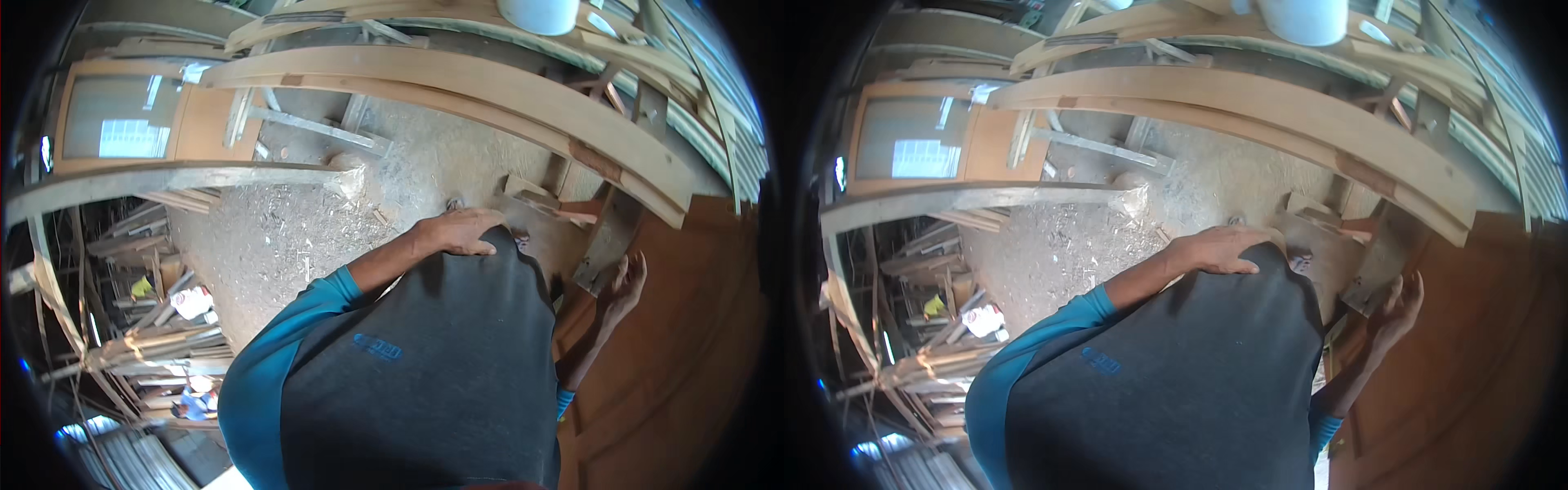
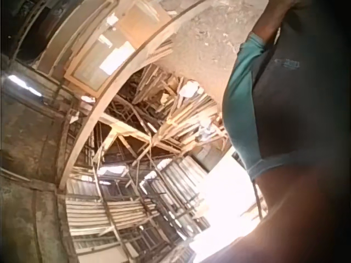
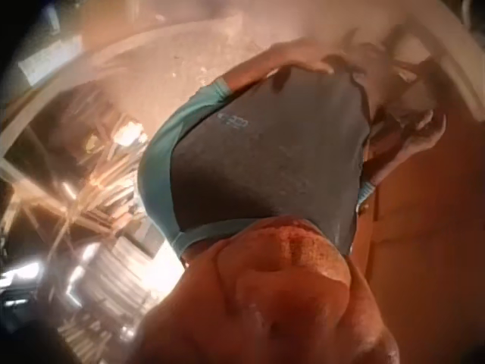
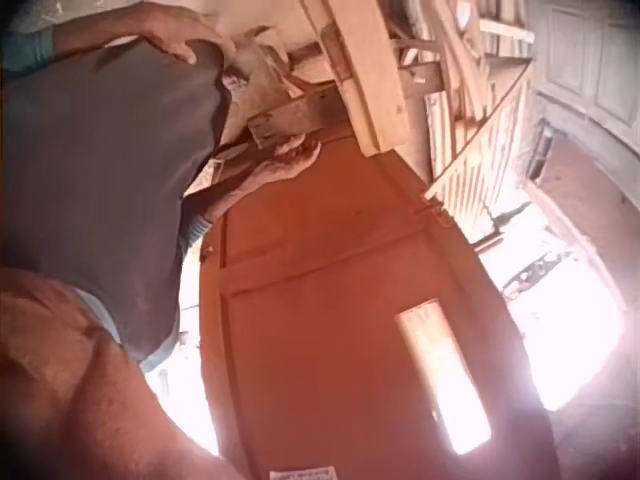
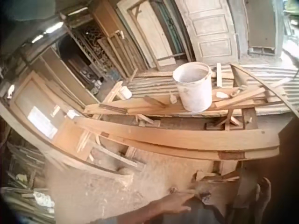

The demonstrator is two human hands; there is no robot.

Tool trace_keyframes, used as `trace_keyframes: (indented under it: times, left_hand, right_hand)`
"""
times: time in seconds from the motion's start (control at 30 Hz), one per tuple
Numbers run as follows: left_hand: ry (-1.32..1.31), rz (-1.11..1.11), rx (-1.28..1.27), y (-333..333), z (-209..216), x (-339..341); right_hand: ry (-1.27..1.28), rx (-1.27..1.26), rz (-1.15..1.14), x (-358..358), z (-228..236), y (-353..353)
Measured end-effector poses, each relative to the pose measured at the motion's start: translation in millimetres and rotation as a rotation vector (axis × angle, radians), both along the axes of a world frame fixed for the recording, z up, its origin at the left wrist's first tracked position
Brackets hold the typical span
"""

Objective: The person applies wood filler to gaps in curved wooden components using a putty knife and a bottle of adhesive, smoothing the mixture into the joints by hand and with the tool.

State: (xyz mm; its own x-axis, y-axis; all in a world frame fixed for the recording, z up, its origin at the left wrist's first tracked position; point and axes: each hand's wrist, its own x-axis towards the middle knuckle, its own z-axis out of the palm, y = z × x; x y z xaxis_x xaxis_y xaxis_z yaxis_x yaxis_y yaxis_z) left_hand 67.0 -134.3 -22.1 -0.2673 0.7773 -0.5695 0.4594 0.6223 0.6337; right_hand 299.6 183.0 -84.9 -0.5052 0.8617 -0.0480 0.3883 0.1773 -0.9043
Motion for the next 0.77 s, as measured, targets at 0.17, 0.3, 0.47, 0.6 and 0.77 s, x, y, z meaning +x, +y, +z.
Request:
trace_keyframes:
  times: [0.17, 0.3, 0.47, 0.6, 0.77]
  left_hand:
    - [0.097, 0.144, 0.003, -55.3, -42.0, 11.4]
    - [0.066, 0.274, -0.126, -129.7, -80.0, 24.1]
    - [-0.045, 0.465, -0.271, -210.5, -74.5, 41.4]
    - [-0.062, 0.558, -0.299, -275.1, -90.9, 56.6]
    - [-0.041, 0.553, -0.187, -336.9, -130.1, 57.8]
  right_hand:
    - [-0.084, 0.278, 0.051, -15.0, 13.9, -9.1]
    - [-0.17, 0.235, 0.296, -44.9, 19.0, -33.9]
    - [-0.19, 0.158, 0.657, -93.5, 38.7, -116.6]
    - [-0.249, 0.183, 0.846, -127.0, 53.1, -209.3]
    - [-0.306, 0.098, 1.019, -117.5, 53.0, -271.6]
